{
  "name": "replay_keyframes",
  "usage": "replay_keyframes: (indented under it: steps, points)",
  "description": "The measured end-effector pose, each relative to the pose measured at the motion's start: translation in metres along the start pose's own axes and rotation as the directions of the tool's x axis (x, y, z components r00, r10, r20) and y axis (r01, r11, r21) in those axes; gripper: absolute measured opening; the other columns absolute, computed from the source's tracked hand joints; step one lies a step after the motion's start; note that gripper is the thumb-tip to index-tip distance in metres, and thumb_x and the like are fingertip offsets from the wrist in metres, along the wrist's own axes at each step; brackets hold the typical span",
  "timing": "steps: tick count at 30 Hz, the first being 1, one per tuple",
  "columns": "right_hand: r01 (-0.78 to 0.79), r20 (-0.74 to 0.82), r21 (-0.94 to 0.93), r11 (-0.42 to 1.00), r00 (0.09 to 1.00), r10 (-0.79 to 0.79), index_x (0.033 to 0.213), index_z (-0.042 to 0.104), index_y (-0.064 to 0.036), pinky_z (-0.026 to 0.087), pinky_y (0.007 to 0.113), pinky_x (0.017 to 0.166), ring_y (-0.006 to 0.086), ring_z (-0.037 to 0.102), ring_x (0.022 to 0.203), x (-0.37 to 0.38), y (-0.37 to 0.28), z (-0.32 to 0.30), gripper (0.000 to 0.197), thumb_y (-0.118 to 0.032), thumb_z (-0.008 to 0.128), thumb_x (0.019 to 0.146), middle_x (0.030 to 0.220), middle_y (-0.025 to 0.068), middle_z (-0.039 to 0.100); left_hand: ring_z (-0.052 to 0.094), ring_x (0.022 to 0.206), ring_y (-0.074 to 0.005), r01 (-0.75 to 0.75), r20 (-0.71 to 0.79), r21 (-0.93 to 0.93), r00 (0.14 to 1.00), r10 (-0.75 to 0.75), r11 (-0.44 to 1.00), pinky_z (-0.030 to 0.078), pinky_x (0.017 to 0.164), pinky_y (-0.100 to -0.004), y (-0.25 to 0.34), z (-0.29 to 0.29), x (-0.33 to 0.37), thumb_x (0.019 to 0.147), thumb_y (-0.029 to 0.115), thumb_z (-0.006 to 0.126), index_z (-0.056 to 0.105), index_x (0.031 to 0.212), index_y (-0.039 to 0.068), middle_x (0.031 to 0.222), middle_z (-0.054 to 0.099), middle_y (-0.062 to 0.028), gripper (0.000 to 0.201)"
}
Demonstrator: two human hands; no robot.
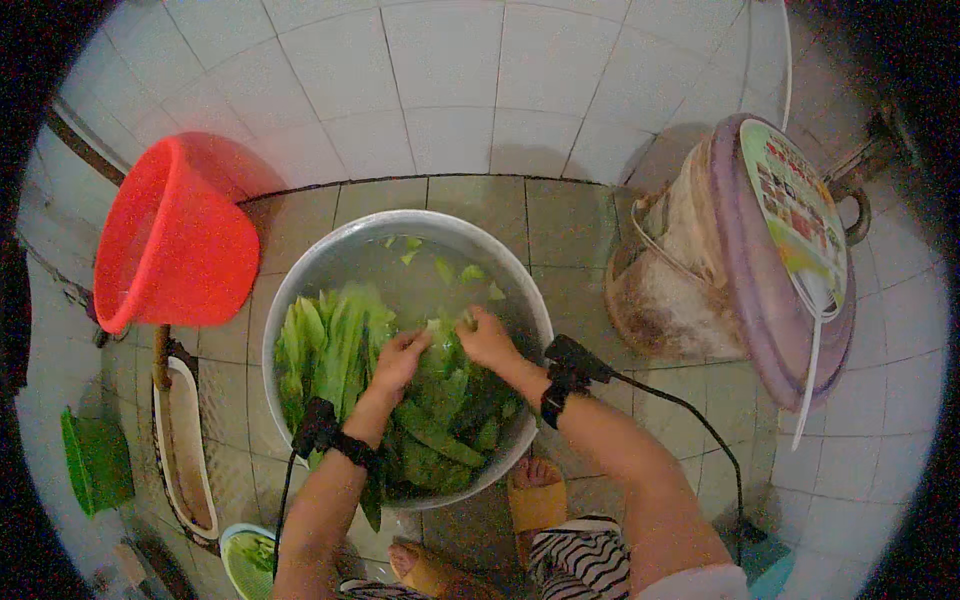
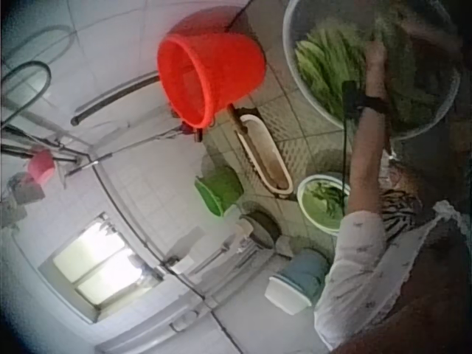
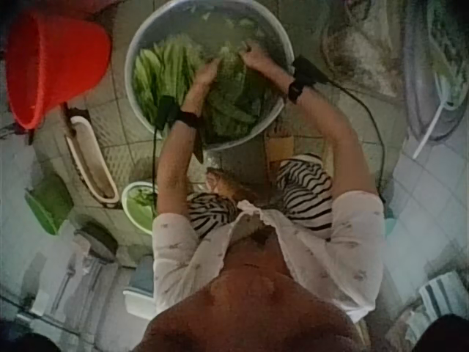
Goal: Washing green leafy vegetables in a large basin on the floor.
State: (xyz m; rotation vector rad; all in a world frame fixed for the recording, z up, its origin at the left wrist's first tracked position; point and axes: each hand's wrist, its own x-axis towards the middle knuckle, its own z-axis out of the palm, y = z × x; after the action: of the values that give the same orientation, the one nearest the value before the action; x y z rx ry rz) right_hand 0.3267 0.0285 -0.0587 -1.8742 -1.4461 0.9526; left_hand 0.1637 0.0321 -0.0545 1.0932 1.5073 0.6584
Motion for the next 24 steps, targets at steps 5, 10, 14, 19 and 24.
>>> replay_keyframes:
  steps: [5, 10, 14, 19, 24]
  points:
    - [-0.201, -0.243, 0.089, 0.975, 0.945, 0.217, 0.097, 0.052, 0.0009, 0.041, 0.033, 0.07, 0.0252, 0.055, 0.08, -0.016, -0.018, -0.013, 0.032, -0.025, 0.052, 0.078, 0.09, 0.0159, 0.057, 0.052, 0.064, -0.0129, -0.076, -0.044, -0.138, 0.997, 0.071, 0.987, 0.041, 0.061, -0.026, 0.015, -0.002, -0.012, 0.069, 0.01, 0.059, 0.057, 0.083, -0.002, 0.067, 0.057, -0.0058, 0.019]
    - [-0.092, -0.163, 0.162, 0.982, 0.979, 0.119, 0.091, 0.053, 0.0006, 0.041, 0.036, 0.072, 0.0295, 0.055, 0.083, -0.02, -0.042, -0.016, 0.034, -0.029, 0.054, 0.075, 0.086, 0.0175, 0.057, 0.05, 0.06, -0.0098, -0.153, -0.204, -0.086, 0.97, 0.133, 0.985, 0.039, 0.053, -0.0236, 0.018, -0.002, -0.012, 0.068, 0.004, 0.059, 0.055, 0.079, -0.003, 0.067, 0.055, -0.0032, 0.013]
    - [-0.086, 0.144, 0.204, 0.975, 0.988, 0.057, 0.091, 0.053, 0.0003, 0.042, 0.036, 0.07, 0.0289, 0.055, 0.08, -0.02, -0.036, -0.02, 0.036, -0.032, 0.055, 0.076, 0.085, 0.0163, 0.058, 0.051, 0.067, -0.0107, -0.141, -0.062, -0.118, 0.989, 0.135, 0.983, 0.041, 0.061, -0.0245, 0.027, 0.016, -0.021, 0.07, 0.006, 0.06, 0.053, 0.089, -0.001, 0.08, 0.057, -0.0054, 0.021]
    - [-0.017, -0.008, 0.255, 0.967, 1.0, 0.02, 0.093, 0.052, 0.0014, 0.042, 0.037, 0.069, 0.0302, 0.055, 0.079, -0.04, -0.032, -0.022, 0.033, -0.028, 0.054, 0.078, 0.087, 0.0167, 0.058, 0.054, 0.065, -0.0197, -0.015, -0.086, -0.272, 0.996, -0.009, 0.962, 0.045, 0.062, -0.0309, 0.018, 0.006, -0.009, 0.067, 0.015, 0.063, 0.052, 0.091, -0.002, 0.079, 0.056, -0.011, 0.032]
    - [-0.12, -0.102, 0.117, 0.986, 0.986, 0.132, 0.097, 0.05, 0.0023, 0.041, 0.038, 0.072, 0.0329, 0.053, 0.086, -0.047, -0.013, -0.031, 0.033, -0.025, 0.051, 0.079, 0.092, 0.0195, 0.056, 0.051, 0.083, -0.0289, -0.197, -0.167, 0.365, 0.948, 0.272, 0.91, 0.043, 0.074, -0.0367, 0.012, 0.009, -0.01, 0.064, 0.017, 0.066, 0.05, 0.099, 0.001, 0.09, 0.051, -0.015, 0.041]
